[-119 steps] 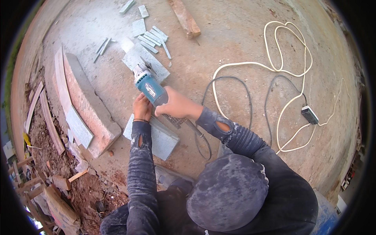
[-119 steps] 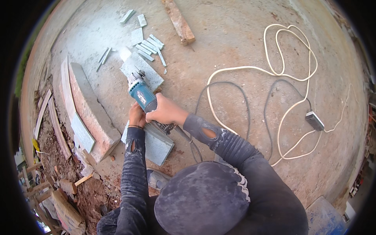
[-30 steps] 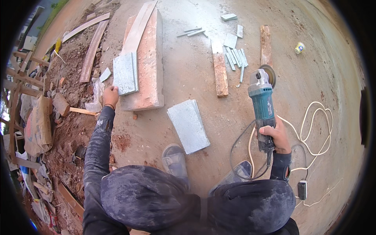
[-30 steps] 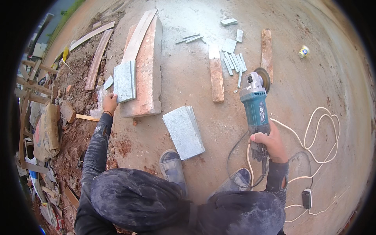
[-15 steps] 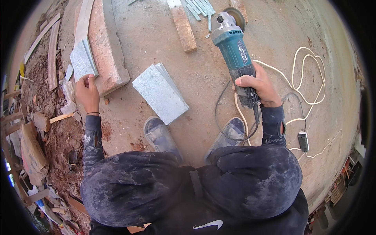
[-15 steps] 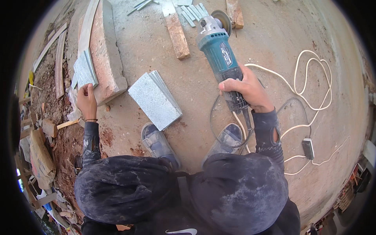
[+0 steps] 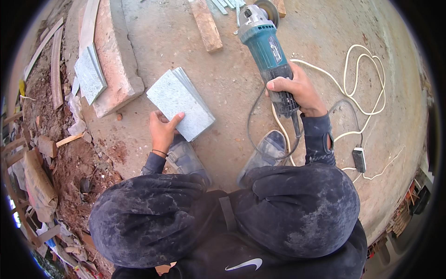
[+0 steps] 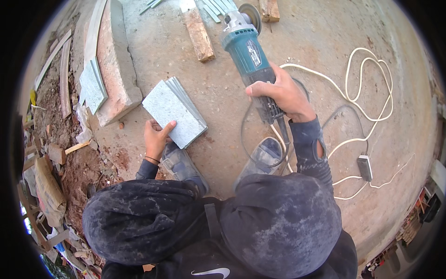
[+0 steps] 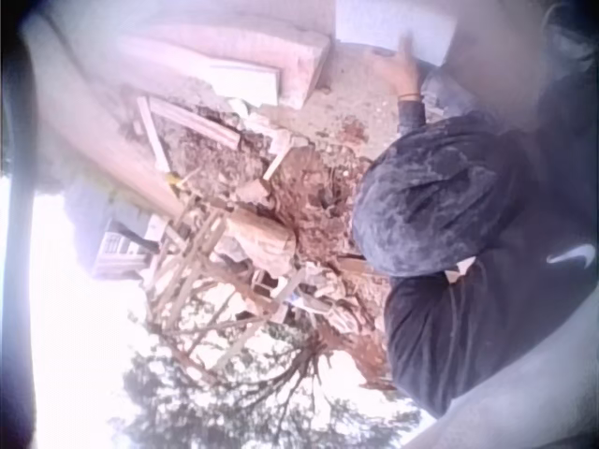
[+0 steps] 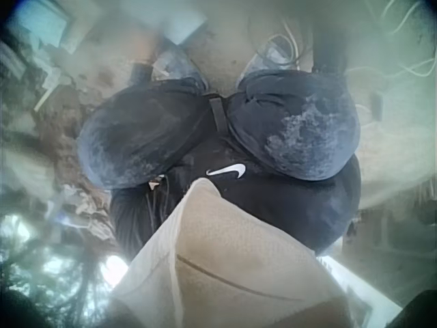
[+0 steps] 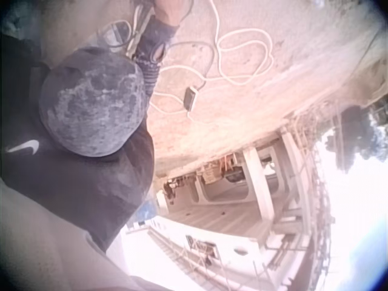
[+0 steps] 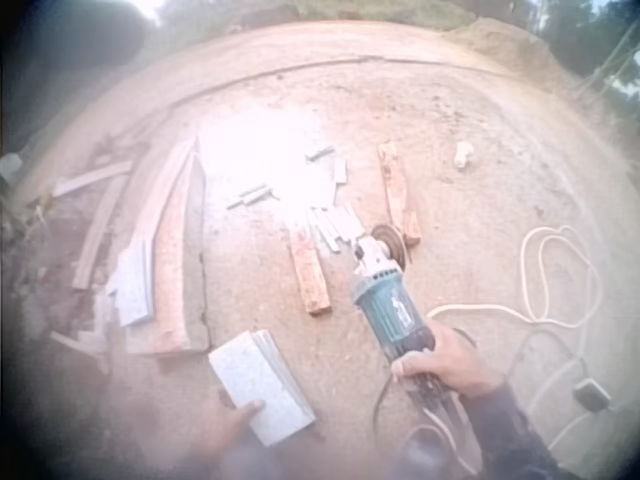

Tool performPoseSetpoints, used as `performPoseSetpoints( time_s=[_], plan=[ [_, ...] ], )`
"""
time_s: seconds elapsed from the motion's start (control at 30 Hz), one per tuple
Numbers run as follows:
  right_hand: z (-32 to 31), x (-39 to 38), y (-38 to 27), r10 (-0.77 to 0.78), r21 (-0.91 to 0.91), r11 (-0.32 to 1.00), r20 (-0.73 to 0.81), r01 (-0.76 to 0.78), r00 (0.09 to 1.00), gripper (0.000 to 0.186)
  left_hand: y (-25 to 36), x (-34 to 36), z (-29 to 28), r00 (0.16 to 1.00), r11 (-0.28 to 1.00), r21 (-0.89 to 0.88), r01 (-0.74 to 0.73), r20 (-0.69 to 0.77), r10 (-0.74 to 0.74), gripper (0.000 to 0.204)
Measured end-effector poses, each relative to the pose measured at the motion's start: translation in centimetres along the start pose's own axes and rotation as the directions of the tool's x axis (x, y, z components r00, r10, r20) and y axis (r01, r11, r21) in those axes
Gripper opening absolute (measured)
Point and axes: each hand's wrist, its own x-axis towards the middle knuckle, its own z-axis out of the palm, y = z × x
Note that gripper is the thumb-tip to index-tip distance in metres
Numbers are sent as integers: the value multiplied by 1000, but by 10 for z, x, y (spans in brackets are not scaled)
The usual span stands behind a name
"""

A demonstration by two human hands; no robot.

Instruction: The person uses an angle grinder to cut small rectangular pieces from larger tiles. The person picks up a tile piece, aligns the grinder, and makes straight cuts while holding the tile in place.

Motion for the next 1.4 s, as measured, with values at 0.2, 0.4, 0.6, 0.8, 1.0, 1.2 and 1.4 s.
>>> performPoseSetpoints(
  time_s=[0.2, 0.4, 0.6, 0.8, 1.0, 1.2, 1.4],
  plan=[
    [-3, 1, 3, -7, -18, 1000, 14, 7, 1000, 56, 3, -3, -7, 996, 996, -12, 87, -2, -87, 49],
    [-3, 0, 13, -17, -29, 999, -42, 15, 999, 60, -1, -6, -7, 988, 984, -97, 152, 0, -152, 48],
    [2, -2, 7, 7, -14, 1000, -5, -7, 1000, 61, -11, -5, -15, 988, 974, -171, 147, -21, -153, 48],
    [-1, -4, 6, -12, -4, 1000, 7, 12, 1000, 59, 1, 2, -38, 999, 967, -249, 53, 20, -49, 26],
    [2, -12, -2, -19, 7, 1000, -15, 19, 1000, 59, 12, 6, -43, 994, 941, -325, -99, 15, 110, 21],
    [-1, -16, -2, -8, 13, 1000, -53, 8, 999, 62, 42, 18, -39, 971, 850, -496, -176, 56, 234, 22],
    [0, -19, -7, -23, 80, 996, -66, 28, 998, 62, 63, 43, -36, 763, 522, -803, 287, 521, 382, 44]
  ],
)
